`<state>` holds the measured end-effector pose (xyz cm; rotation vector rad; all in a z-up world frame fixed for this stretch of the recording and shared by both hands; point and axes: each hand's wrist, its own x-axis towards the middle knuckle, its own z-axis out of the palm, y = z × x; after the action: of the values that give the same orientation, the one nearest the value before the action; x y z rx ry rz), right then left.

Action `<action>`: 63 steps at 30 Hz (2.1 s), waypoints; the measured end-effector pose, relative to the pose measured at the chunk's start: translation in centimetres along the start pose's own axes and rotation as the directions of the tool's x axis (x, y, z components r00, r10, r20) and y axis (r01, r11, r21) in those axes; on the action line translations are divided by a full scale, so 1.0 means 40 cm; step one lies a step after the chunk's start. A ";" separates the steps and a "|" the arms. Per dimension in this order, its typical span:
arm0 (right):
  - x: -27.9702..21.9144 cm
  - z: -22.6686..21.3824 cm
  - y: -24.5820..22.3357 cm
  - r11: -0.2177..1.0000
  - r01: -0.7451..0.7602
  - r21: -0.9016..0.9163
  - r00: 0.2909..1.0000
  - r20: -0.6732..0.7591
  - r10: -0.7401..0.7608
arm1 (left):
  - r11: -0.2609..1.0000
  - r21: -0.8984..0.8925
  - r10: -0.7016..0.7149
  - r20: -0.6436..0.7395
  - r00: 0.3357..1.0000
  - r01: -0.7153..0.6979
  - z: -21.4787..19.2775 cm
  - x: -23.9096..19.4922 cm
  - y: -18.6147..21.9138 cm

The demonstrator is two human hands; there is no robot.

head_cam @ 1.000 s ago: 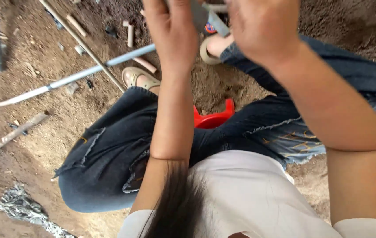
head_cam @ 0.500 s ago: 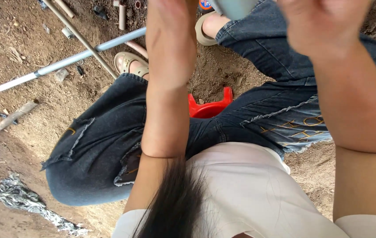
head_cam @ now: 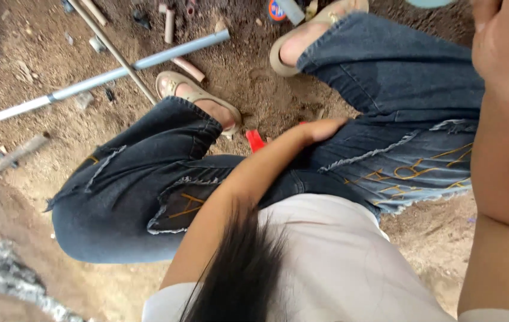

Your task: The person sits on a small red stool on the ground and assembles a plumbing system using PVC pipes and fittings. They connect a long pipe to a T-junction and then attach a smaller pipe to the side of the junction, using a saw to cut the pipe to size.

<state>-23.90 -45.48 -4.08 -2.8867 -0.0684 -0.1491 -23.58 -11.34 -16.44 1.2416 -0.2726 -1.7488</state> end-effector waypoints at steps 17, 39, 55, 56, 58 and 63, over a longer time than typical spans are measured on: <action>0.163 -0.186 -0.371 0.311 -0.213 0.926 0.878 0.042 0.476 | 0.914 -0.216 0.318 -0.146 0.937 -0.344 -0.026 0.288 -0.082; 0.317 -0.115 -0.326 0.338 0.061 0.939 0.829 -0.237 0.507 | 0.740 -0.618 -0.100 0.291 0.952 0.266 0.008 0.200 0.150; 0.258 -0.106 -0.191 0.402 0.003 0.916 0.791 -0.248 0.559 | 0.826 -0.185 0.549 0.478 0.686 -0.533 -0.125 -0.376 0.611; 0.255 -0.095 -0.170 0.424 0.029 0.905 0.778 -0.287 0.559 | 0.793 -0.071 0.520 0.596 0.611 -0.605 -0.094 -0.479 0.663; 0.251 -0.083 -0.159 0.445 0.049 0.894 0.756 -0.324 0.569 | 0.742 0.029 0.456 0.711 0.535 -0.670 -0.067 -0.607 0.719; 0.228 -0.062 -0.141 0.446 0.105 0.889 0.776 -0.354 0.523 | 0.756 0.163 0.437 0.596 0.674 -0.634 -0.045 -0.697 0.747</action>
<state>-15.39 -40.34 0.66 -1.6317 0.2864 -0.7300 -4.19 -4.81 18.96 0.7513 -1.2228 -1.4843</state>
